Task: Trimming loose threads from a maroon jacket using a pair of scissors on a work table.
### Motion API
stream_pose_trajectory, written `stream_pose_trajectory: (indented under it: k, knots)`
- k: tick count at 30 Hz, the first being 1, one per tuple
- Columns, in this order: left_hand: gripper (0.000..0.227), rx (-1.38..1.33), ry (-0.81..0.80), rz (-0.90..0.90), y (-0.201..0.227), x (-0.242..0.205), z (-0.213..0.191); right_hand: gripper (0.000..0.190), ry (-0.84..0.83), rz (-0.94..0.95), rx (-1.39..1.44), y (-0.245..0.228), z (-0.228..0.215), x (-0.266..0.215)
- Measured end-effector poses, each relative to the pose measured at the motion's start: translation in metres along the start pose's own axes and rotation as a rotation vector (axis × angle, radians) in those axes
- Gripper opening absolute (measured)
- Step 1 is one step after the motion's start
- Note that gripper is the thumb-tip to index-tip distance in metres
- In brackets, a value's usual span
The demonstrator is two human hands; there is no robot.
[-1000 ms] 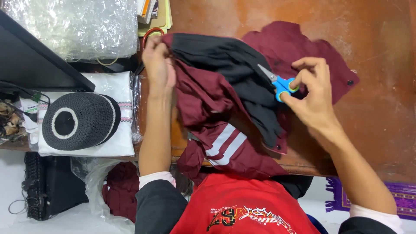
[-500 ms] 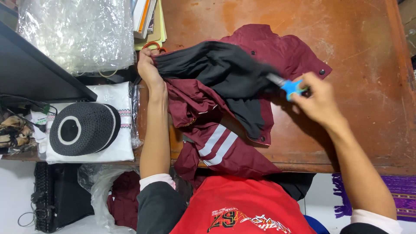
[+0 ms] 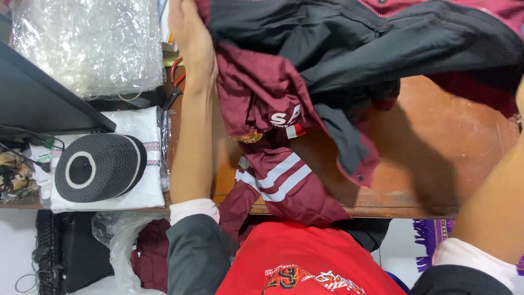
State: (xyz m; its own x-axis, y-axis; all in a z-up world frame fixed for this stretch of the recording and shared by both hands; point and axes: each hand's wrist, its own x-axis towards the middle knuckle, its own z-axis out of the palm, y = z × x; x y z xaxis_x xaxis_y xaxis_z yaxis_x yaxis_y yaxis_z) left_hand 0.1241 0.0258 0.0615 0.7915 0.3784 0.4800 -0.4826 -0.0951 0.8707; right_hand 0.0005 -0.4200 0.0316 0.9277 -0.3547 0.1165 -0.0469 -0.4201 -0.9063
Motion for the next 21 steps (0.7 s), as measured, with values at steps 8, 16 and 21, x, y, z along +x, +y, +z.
stream_pose_trajectory:
  k: [8,16,21]
  knots:
    - [0.093,0.812,-0.578,-0.423,0.051,-0.069,-0.005,0.038,-0.074,-0.261,-0.389,0.138,-0.012,0.032]
    - [0.086,1.200,-0.535,-0.243,0.101,-0.148,-0.023,0.054,-0.017,-0.018,-0.307,0.187,-0.011,0.070]
    - [0.075,1.252,-0.618,-0.193,0.077,-0.177,-0.024,0.045,-0.122,-0.026,-0.242,0.246,0.001,0.110]
